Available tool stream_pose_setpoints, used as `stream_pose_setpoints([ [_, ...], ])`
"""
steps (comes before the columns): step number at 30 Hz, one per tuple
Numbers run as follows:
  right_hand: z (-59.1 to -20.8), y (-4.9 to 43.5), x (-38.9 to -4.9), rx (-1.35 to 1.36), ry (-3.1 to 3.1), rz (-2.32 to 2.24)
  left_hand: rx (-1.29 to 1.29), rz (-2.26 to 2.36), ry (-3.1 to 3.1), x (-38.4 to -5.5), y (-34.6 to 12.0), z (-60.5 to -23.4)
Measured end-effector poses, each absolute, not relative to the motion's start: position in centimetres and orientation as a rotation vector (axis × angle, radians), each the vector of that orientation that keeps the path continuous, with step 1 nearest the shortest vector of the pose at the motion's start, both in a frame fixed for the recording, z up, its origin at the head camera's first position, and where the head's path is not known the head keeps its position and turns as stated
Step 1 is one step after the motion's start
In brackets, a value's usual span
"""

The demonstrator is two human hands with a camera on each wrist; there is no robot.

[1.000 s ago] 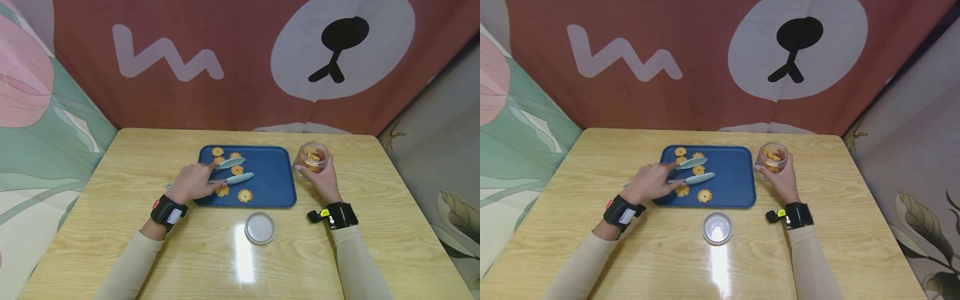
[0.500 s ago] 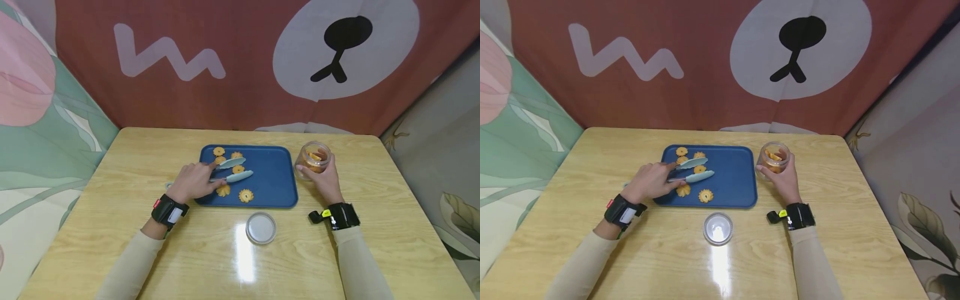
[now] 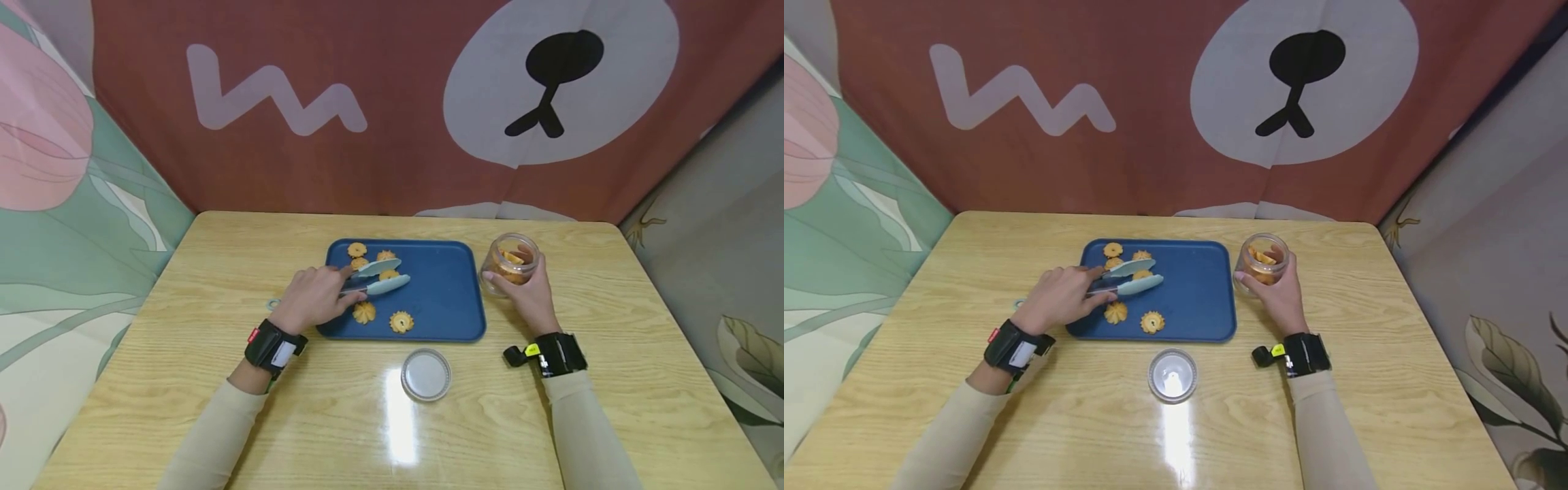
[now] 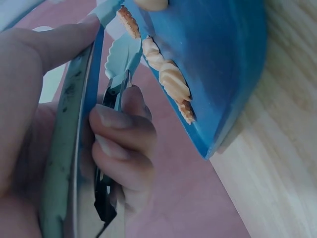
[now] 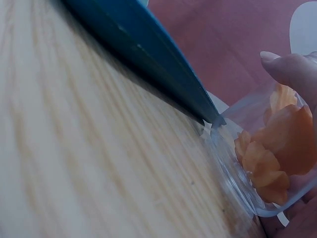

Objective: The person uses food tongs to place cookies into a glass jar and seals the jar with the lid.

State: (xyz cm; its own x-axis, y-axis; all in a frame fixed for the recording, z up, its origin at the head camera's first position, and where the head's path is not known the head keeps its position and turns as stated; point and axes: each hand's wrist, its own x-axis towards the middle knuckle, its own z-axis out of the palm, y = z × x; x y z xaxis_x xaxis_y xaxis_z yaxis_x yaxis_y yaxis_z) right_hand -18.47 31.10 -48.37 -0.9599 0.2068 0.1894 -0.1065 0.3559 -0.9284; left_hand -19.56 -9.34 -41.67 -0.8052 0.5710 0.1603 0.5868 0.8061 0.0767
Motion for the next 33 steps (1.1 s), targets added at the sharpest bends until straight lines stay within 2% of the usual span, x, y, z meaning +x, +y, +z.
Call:
stream_pose_setpoints([
  [14,-48.3,31.1,-18.3,-0.084,-2.335,1.647,-0.965,-0.225,-2.793,-19.6,-7.9,-40.2],
  [33,-48.5,31.2,-18.6,-0.068,-2.329,1.638,-1.054,-0.283,-2.668,-20.5,-2.8,-37.5],
])
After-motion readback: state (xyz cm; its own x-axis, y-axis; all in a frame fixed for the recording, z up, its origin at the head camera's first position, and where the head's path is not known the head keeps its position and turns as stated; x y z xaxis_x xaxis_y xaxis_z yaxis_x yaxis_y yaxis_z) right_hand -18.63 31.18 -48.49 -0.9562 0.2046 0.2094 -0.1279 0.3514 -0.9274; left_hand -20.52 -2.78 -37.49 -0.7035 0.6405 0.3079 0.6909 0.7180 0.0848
